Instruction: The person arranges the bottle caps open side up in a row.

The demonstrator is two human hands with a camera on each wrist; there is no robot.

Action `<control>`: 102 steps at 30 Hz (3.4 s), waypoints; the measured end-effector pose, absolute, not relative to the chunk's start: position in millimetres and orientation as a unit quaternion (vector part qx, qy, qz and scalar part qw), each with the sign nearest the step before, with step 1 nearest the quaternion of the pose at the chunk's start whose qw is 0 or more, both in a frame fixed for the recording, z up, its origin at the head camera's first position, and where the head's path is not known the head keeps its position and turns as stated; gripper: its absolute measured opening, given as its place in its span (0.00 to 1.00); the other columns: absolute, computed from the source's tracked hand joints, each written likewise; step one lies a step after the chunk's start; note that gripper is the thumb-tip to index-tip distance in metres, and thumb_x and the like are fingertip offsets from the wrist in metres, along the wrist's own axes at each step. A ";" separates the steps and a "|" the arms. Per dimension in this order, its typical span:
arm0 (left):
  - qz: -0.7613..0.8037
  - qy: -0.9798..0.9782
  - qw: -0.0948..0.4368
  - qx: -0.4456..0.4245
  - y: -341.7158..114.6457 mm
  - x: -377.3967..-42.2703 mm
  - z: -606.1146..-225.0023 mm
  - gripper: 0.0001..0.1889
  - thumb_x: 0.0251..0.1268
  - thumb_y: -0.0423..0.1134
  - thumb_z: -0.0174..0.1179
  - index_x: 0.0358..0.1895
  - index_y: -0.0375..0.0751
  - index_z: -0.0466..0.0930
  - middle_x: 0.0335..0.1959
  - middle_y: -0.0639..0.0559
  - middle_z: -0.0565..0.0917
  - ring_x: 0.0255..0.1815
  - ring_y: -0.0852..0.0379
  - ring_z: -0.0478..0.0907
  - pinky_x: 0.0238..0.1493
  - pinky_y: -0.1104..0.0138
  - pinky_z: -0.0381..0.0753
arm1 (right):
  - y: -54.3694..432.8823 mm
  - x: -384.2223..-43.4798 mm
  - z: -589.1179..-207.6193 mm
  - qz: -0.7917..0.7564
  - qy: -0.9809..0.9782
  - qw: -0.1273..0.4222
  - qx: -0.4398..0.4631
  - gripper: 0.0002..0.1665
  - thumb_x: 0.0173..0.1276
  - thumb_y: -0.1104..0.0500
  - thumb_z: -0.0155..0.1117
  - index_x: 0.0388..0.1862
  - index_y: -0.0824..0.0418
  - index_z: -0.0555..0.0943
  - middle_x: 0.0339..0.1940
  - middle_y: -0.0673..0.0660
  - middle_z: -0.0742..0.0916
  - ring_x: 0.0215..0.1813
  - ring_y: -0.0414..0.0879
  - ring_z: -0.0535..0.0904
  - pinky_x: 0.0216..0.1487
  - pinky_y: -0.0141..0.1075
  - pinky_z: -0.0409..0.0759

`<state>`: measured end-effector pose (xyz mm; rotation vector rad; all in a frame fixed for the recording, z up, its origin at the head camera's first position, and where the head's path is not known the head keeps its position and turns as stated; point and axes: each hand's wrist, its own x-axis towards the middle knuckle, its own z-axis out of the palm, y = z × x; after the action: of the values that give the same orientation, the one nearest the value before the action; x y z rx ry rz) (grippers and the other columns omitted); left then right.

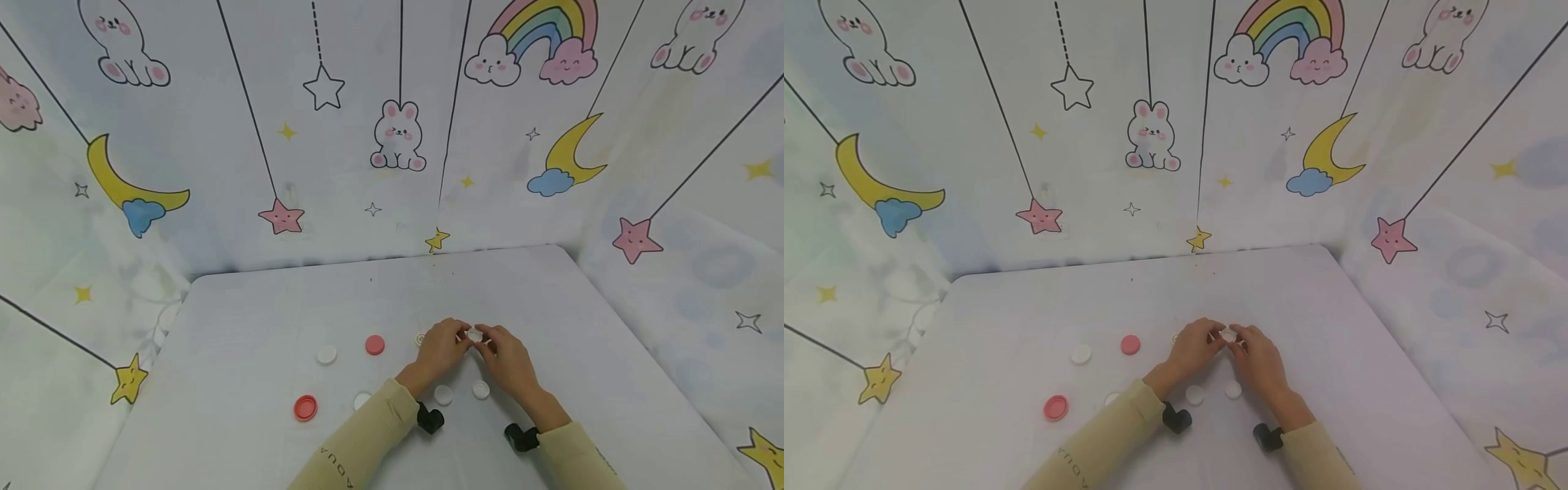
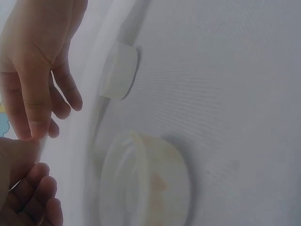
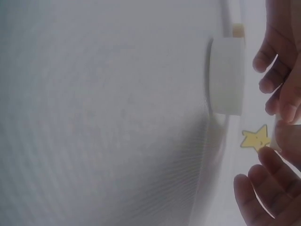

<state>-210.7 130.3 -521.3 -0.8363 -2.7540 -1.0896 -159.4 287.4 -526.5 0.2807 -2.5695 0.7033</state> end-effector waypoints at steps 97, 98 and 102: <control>-0.252 -0.929 0.040 -0.268 130.8 -207.2 -533.2 0.14 0.61 0.41 0.67 0.49 0.45 0.84 0.34 0.57 0.82 0.34 0.63 0.78 0.35 0.73 0.75 | 285.5 -159.7 -524.1 0.212 -0.968 0.126 0.052 0.20 0.60 0.63 0.71 0.52 0.66 0.83 0.38 0.57 0.85 0.35 0.48 0.80 0.33 0.42 0.78; -0.255 -0.928 0.046 -0.268 129.1 -207.4 -531.6 0.13 0.61 0.41 0.67 0.49 0.46 0.85 0.34 0.57 0.82 0.34 0.62 0.78 0.34 0.72 0.76 | 284.8 -160.4 -523.3 0.212 -0.967 0.132 0.054 0.20 0.60 0.63 0.71 0.52 0.66 0.83 0.38 0.58 0.85 0.35 0.49 0.80 0.34 0.43 0.78; -0.259 -0.927 0.059 -0.264 122.2 -209.9 -530.0 0.12 0.62 0.41 0.66 0.48 0.47 0.85 0.34 0.57 0.82 0.35 0.62 0.78 0.33 0.72 0.76 | 281.1 -164.3 -522.7 0.216 -0.964 0.141 0.061 0.21 0.61 0.61 0.71 0.53 0.64 0.83 0.40 0.58 0.85 0.37 0.50 0.81 0.35 0.44 0.79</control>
<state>-209.9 122.2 -530.0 -0.8000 -2.8090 -0.7858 -164.3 281.1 -522.7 0.1753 -2.7844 0.6243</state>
